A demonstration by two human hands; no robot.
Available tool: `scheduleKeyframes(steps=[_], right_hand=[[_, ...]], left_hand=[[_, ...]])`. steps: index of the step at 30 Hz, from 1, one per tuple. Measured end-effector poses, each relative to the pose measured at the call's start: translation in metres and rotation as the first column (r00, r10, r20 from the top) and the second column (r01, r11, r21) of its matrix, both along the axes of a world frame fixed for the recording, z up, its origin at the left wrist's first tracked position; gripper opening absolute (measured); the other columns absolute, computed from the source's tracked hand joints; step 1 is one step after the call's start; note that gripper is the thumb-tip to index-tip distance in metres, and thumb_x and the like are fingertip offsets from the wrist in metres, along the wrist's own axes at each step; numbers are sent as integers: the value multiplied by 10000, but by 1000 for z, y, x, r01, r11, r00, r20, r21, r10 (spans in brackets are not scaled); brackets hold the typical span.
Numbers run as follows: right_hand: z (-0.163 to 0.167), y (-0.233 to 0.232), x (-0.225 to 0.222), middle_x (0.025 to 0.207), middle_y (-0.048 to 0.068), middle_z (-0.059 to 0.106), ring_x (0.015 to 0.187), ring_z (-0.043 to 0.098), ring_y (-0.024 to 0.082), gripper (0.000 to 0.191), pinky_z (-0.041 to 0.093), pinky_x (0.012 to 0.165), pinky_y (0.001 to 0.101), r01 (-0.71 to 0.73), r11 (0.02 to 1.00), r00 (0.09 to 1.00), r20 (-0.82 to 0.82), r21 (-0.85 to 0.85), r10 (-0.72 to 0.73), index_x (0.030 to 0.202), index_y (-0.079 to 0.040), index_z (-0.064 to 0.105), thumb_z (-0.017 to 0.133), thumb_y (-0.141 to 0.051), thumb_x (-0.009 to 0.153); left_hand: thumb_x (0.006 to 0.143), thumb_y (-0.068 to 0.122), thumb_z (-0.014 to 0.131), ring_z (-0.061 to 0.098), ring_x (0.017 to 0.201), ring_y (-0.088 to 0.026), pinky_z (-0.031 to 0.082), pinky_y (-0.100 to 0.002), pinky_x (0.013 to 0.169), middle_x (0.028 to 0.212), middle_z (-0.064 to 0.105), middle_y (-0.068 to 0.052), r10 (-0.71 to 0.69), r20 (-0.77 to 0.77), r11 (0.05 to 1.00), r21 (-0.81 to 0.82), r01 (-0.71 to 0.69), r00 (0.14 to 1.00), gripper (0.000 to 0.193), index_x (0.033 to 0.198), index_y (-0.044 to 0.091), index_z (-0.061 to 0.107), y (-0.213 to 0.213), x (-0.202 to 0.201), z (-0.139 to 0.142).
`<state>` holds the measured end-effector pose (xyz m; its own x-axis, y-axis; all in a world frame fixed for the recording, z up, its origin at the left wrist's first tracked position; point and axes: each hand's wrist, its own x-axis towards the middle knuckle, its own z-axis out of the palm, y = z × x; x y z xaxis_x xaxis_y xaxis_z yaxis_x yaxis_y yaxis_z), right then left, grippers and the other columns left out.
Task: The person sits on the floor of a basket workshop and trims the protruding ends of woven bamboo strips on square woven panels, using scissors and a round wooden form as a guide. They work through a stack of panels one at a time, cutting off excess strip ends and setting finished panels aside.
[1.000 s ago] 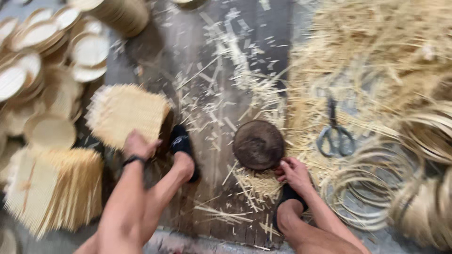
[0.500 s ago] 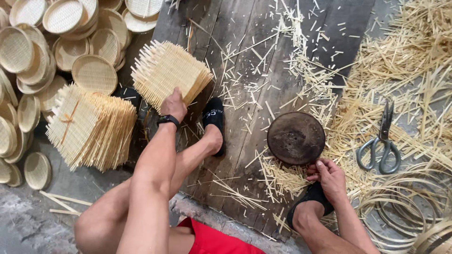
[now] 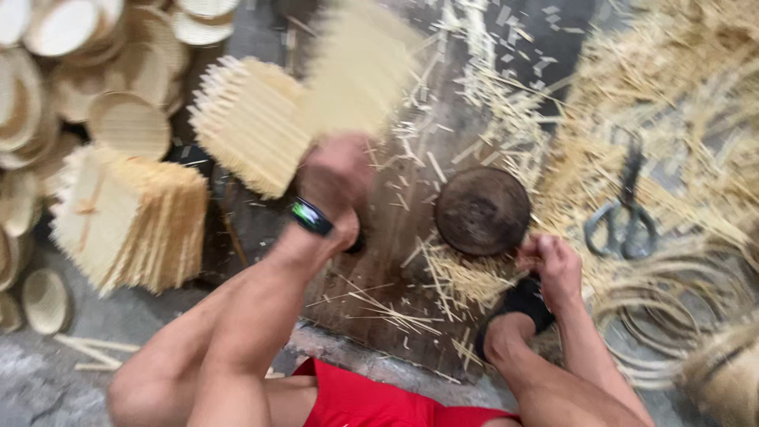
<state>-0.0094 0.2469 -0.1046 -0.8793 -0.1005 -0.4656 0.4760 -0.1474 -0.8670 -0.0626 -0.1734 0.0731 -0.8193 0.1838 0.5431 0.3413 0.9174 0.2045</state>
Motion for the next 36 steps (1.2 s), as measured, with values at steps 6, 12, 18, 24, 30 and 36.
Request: scheduleKeyframes(steps=[6, 12, 18, 24, 30, 36], right_hand=[[15, 18, -35, 889, 33, 691, 767, 659, 117, 358, 538, 680, 252, 144, 921, 976, 203, -363, -73, 1066, -19, 668, 574, -336, 929], [-8, 11, -41, 834, -2, 668, 650, 549, 53, 239, 424, 559, 205, -18, 995, 994, 105, 103, 8, 1105, 2, 684, 756, -71, 890], [-18, 14, -31, 843, 16, 698, 662, 584, 66, 274, 434, 546, 225, 13, 995, 989, 143, 104, -28, 1117, 26, 663, 761, -88, 888], [-19, 17, -17, 897, 9, 717, 777, 647, 70, 279, 533, 666, 232, 12, 974, 999, 33, 226, -20, 1124, 0, 678, 782, -106, 887], [-9, 138, -2, 1029, 44, 697, 907, 655, 115, 204, 561, 819, 265, 362, 771, 920, -336, 524, -203, 1149, -40, 675, 749, -100, 968], [0, 271, 21, 1072, 161, 647, 1002, 642, 311, 184, 525, 932, 444, 123, 285, 987, -147, 950, 63, 1076, -36, 688, 751, -119, 925]], left_hand=[[894, 40, 584, 651, 924, -270, 569, -373, 745, 987, 651, -151, -398, 495, 873, -54, 485, 772, 160, 1042, -4, 625, 148, 73, -77], [801, 203, 779, 647, 1009, -321, 525, -454, 923, 1055, 682, -161, -136, 511, 975, 222, 23, 848, 387, 1127, 29, 664, 142, 58, -114], [692, 78, 858, 701, 814, -194, 579, -342, 739, 960, 756, -149, -298, 851, 430, 524, -736, 432, 441, 1086, -84, 747, 108, -3, -173], [719, 76, 840, 694, 822, -148, 555, -291, 733, 959, 746, -79, -298, 867, 480, 498, -723, 400, 442, 1125, -40, 708, 107, 12, -190], [759, 115, 820, 660, 861, -153, 532, -310, 678, 1075, 669, -78, -257, 872, 367, 487, -793, 417, 781, 1439, 17, 450, 109, 22, -182], [877, 77, 753, 685, 887, -183, 564, -280, 690, 1097, 664, -110, -218, 808, 186, 584, -790, 547, 638, 1431, 17, 441, 80, 33, -171]])
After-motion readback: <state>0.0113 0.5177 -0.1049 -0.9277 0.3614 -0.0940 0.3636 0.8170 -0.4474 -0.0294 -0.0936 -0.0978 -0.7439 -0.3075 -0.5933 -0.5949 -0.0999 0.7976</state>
